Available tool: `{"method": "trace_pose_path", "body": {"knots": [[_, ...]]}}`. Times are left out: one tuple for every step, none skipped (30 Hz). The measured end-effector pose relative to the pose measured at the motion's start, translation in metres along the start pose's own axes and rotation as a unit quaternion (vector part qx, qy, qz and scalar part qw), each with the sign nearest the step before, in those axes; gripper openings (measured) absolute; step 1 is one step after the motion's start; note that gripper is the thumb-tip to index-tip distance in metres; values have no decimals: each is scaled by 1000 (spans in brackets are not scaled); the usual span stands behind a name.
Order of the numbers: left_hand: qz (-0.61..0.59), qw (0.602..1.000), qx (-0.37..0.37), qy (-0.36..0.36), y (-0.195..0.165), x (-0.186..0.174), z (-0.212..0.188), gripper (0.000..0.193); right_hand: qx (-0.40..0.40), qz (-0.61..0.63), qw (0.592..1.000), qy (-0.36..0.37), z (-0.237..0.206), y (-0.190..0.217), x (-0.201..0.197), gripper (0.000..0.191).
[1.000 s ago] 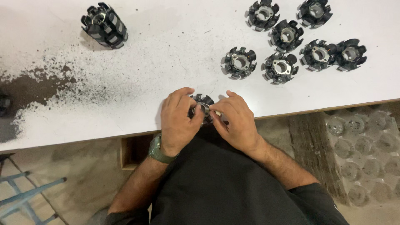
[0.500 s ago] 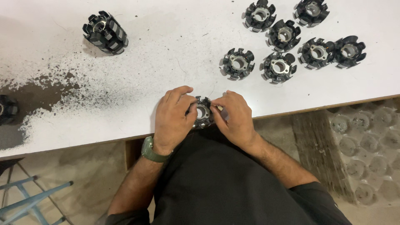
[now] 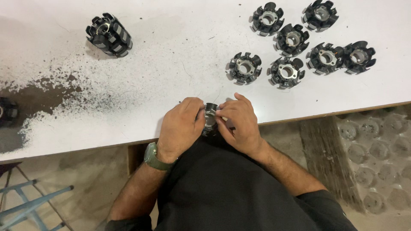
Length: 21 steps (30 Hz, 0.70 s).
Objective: The person sits at a white workbench and assembles small black plastic wheel hub parts. They pick a plastic piece from a pile, press a small metal insert into it by hand, and place the finished hub in a growing row of completed parts on the table.
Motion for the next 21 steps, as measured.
{"method": "trace_pose_path", "body": {"knots": [[-2, 1000, -10, 6, 1, 1, -1, 12, -4, 0, 1000, 6, -2, 0, 1, 33], [-6, 1000, -11, 4, 1, 1, -2, 12, -5, 1, 1000, 9, -3, 0, 3, 33], [-9, 1000, -10, 2, 1, 1, -3, 12, -6, 0, 1000, 12, -4, 0, 4, 33], [-13, 1000, -8, -1, 2, 1, -3, 13, -9, -1, 1000, 14, -4, -1, 4, 34], [-13, 1000, -6, 1, 2, 2, -3, 14, -10, -1, 1000, 15, -4, -2, 5, 34], [-14, 1000, -4, 2, 2, 3, -3, 14, -10, -1, 1000, 17, -4, -2, 6, 34], [-15, 1000, -3, 3, 3, 3, -3, 15, -11, -2, 1000, 20, -4, -3, 7, 34], [-13, 1000, 0, 3, 3, 4, -3, 17, -10, -6, 1000, 20, -3, -3, 7, 34], [-10, 1000, 3, 1, 4, 4, -3, 18, -9, -10, 1000, 20, -3, -3, 7, 34], [-7, 1000, 5, 0, 4, 4, -4, 19, -8, -13, 1000, 20, -3, -3, 8, 35], [-3, 1000, 6, 1, 5, 5, -5, 19, -7, -13, 1000, 18, -4, -3, 7, 35], [1, 1000, 8, 1, 6, 5, -6, 19, -5, -13, 1000, 16, -4, -3, 7, 35], [6, 1000, 9, 1, 7, 6, -7, 19, -4, -14, 1000, 13, -5, -3, 7, 36], [8, 1000, 28, -9, 5, 5, -9, 21, -10, -9, 1000, 6, -5, -2, 6, 36], [9, 999, 48, -20, 4, 5, -11, 22, -15, -5, 1000, -2, -5, -2, 6, 35], [10, 997, 67, -30, 2, 5, -13, 24, -20, 0, 1000, -8, -5, -1, 5, 35], [17, 997, 69, -34, 2, 7, -14, 23, -23, -2, 1000, -2, -6, -1, 6, 36], [25, 997, 70, -37, 2, 10, -15, 22, -26, -4, 1000, 4, -6, -1, 6, 37], [33, 996, 73, -40, 2, 12, -15, 22, -29, -6, 1000, 8, -6, -1, 7, 38], [40, 996, 73, -43, 3, 15, -16, 21, -32, -8, 999, 10, -6, 0, 8, 38], [47, 995, 72, -45, 3, 17, -16, 21, -34, -9, 999, 13, -5, 0, 9, 38]]}}
Point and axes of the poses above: each hand's wrist, its own z-axis towards the middle knuckle, its own x-axis out of the palm, y = z × x, the point moved 6 cm from there along z, towards the middle knuckle, and after that the axes turned 2 degrees about x, right-handed, at the moved point
